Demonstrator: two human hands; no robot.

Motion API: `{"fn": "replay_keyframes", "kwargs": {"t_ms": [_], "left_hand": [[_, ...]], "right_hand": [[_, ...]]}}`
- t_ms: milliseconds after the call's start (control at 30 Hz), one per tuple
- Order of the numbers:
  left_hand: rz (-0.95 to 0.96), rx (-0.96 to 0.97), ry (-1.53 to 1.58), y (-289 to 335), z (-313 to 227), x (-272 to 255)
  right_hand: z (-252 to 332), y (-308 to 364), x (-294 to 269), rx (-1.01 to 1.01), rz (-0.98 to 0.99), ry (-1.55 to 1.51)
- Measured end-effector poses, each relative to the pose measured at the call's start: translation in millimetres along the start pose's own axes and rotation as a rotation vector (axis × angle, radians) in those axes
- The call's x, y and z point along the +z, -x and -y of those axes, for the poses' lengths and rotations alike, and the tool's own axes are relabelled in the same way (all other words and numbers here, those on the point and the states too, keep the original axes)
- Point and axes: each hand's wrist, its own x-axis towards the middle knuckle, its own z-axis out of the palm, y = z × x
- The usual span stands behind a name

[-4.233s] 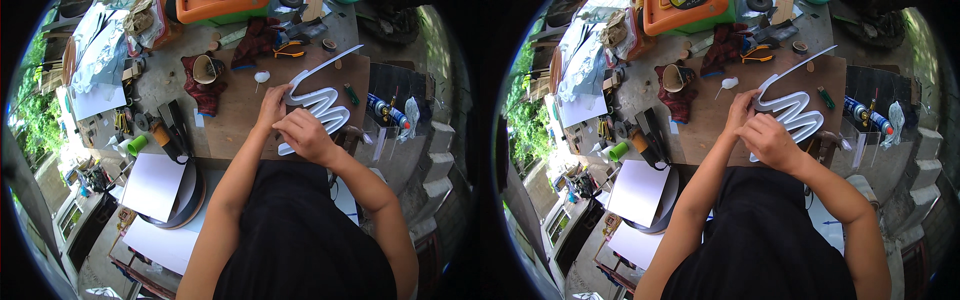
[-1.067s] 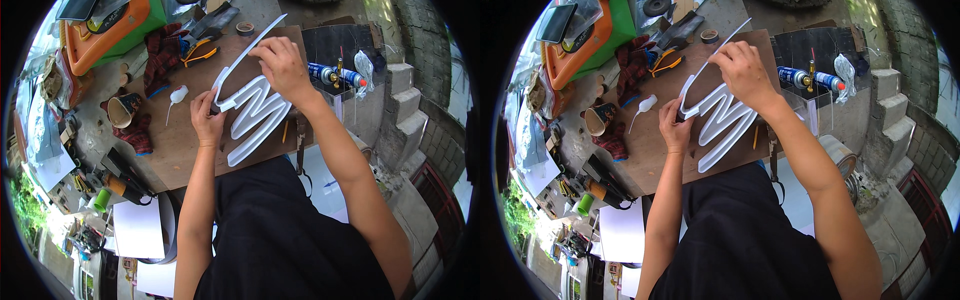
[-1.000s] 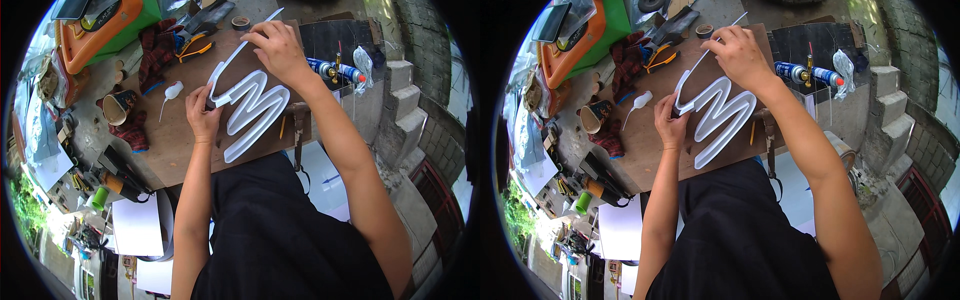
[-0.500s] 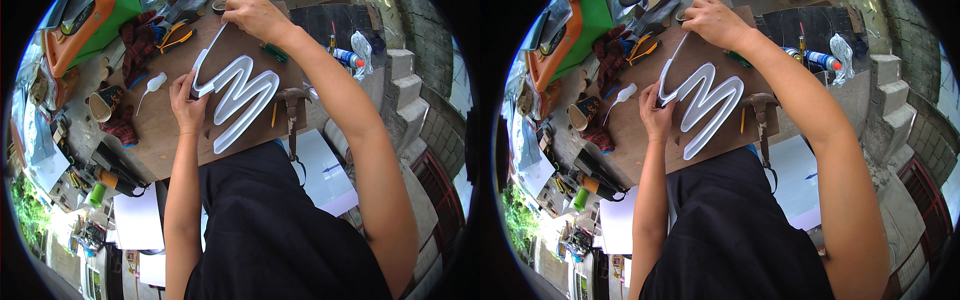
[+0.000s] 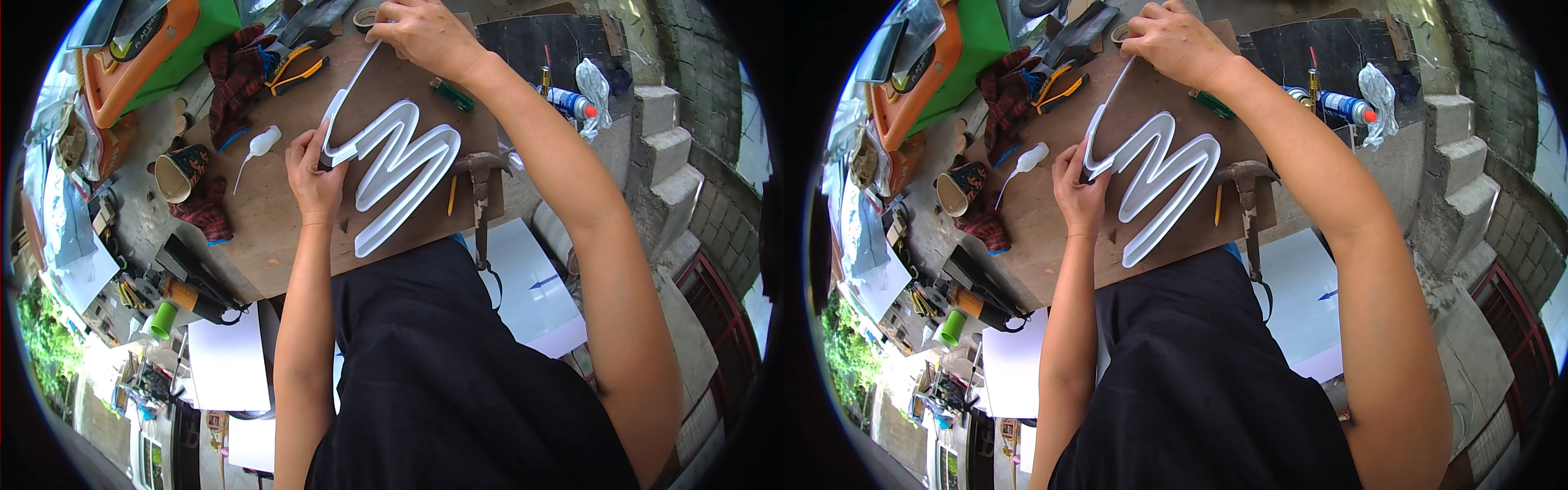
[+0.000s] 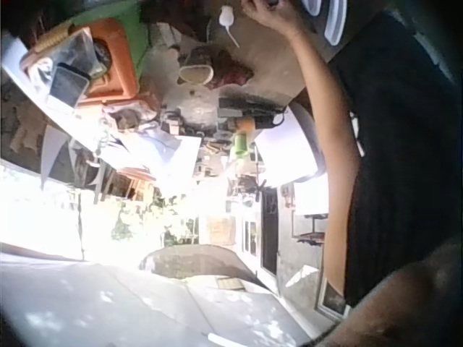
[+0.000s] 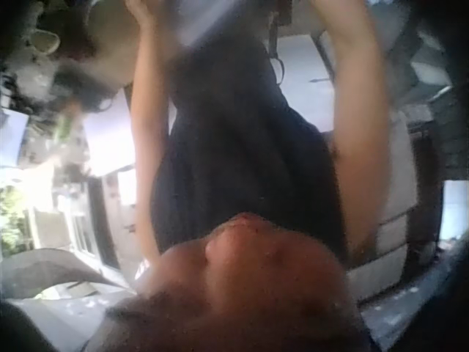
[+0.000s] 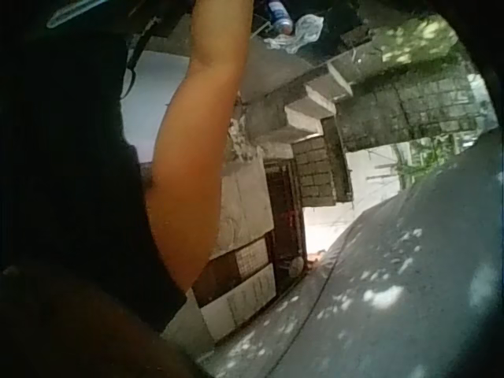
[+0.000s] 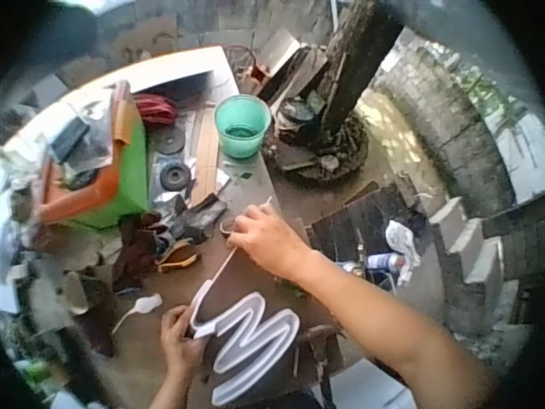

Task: Apply adhesive and assemble acrylic sign letters.

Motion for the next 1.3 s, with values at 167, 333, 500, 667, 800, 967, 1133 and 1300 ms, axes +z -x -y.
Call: {"fn": "replay_keyframes", "kwargs": {"t_ms": [167, 333, 500, 667, 800, 967, 1133, 1300], "left_hand": [[0.019, -0.024, -0.009, 2.6, -1.2, -2.6], [0.026, -0.022, -0.015, 3.0, -1.8, -1.5], [0.038, -0.041, -0.025, 2.7, -1.7, -1.1], [0.031, -0.051, -0.023, 2.7, -2.2, -2.0], [0.035, -0.042, -0.023, 2.3, -1.3, -1.0], [0.043, -0.046, -0.028, 2.3, -1.4, -2.1], [0.032, -0.045, -0.02, 3.2, -2.9, -2.3], [0.042, -0.068, -0.004, 2.0, -5.6, -0.9]], "right_hand": [[5.5, 9.5, -20.4, 0.239, -0.158, -0.063], [26.2, 46.2, -5.4, 1.035, -0.031, -0.351], [51.3, 33.9, 19.9, 0.93, -0.002, -0.442], [44.4, 23.4, 21.5, 0.943, -0.03, -0.481], [28.9, 20.5, 15.4, 1.019, -0.144, -0.464], [4.7, 16.1, 17.7, 0.823, -0.191, -0.286], [15.0, 11.0, 9.7, 0.72, -0.101, -0.298], [7.6, 15.3, 27.3, 0.595, -0.124, -0.278]]}}
